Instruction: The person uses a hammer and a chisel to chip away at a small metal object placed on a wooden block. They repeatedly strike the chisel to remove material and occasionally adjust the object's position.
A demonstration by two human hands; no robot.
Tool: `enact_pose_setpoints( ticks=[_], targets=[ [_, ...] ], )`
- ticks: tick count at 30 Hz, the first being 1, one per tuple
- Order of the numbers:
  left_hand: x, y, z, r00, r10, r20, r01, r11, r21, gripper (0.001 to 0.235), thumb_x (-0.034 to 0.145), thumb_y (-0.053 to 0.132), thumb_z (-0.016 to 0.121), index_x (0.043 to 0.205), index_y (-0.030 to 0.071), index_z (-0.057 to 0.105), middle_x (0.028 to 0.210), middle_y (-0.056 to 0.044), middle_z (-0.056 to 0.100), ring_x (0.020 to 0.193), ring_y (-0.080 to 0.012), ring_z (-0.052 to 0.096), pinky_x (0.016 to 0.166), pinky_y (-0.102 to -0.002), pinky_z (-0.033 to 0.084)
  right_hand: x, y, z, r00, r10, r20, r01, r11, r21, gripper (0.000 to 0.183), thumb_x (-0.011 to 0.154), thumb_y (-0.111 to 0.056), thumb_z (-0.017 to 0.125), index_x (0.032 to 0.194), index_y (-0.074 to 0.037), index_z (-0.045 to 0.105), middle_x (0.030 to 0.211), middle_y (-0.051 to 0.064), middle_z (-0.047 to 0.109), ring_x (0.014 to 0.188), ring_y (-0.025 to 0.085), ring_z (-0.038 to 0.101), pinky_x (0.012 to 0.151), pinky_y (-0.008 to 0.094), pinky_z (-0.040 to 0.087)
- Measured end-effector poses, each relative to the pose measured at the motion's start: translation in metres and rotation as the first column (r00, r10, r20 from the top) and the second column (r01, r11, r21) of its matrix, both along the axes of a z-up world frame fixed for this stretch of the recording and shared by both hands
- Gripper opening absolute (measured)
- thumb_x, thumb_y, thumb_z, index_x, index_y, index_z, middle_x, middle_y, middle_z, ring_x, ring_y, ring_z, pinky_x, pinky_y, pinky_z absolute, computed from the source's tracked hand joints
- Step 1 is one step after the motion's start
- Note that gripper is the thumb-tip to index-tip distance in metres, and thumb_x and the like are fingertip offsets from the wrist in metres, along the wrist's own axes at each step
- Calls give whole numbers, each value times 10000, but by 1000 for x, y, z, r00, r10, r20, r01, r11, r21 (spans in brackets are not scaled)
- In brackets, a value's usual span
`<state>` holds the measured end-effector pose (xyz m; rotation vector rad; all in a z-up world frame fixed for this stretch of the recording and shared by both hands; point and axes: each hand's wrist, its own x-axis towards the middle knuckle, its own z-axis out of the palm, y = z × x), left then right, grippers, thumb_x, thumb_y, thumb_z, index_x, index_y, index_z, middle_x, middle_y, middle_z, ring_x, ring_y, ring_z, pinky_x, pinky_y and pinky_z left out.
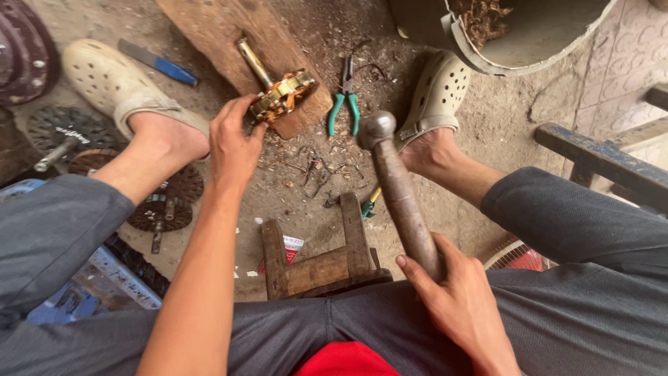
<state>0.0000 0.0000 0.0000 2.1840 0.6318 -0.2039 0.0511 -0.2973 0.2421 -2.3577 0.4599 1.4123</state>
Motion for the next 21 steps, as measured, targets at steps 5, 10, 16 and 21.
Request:
enact_pose_setpoints(
  ticks=[5,10,16,21],
  targets=[
    [17,7,19,991,-135,14,135,990,39,460,851,-21,768,1300,-32,672,1195,-260,714,1036,-368,732,867,-432,616,10,12,4,997,-4,-78,-1,998,-62,497,836,-430,757,1132,-36,688,488,170,629,401,263,614,482,414,482],
    [26,7,27,968,-235,-89,247,957,152,424,827,-44,788,1244,-49,715,1064,-270,740,924,-414,738,820,-480,586,10,14,5,999,-12,-49,10,999,-49,501,829,-417,745,1155,-42,679,482,160,636,398,262,632,468,411,496],
    [21,11,25,986,-161,48,157,985,65,448,791,-56,790,1233,-56,714,1127,-262,738,917,-358,758,780,-419,607,9,15,5,998,15,-63,-19,997,-68,479,843,-435,741,1096,-32,689,492,166,645,426,268,658,503,422,507],
    [14,10,12,991,-71,110,71,997,4,456,794,-55,805,1243,-43,722,1156,-253,738,974,-301,762,752,-350,624,9,16,4,998,40,-42,-43,997,-63,501,831,-444,742,1125,-42,689,498,176,639,439,288,665,518,436,507]
  ],
)
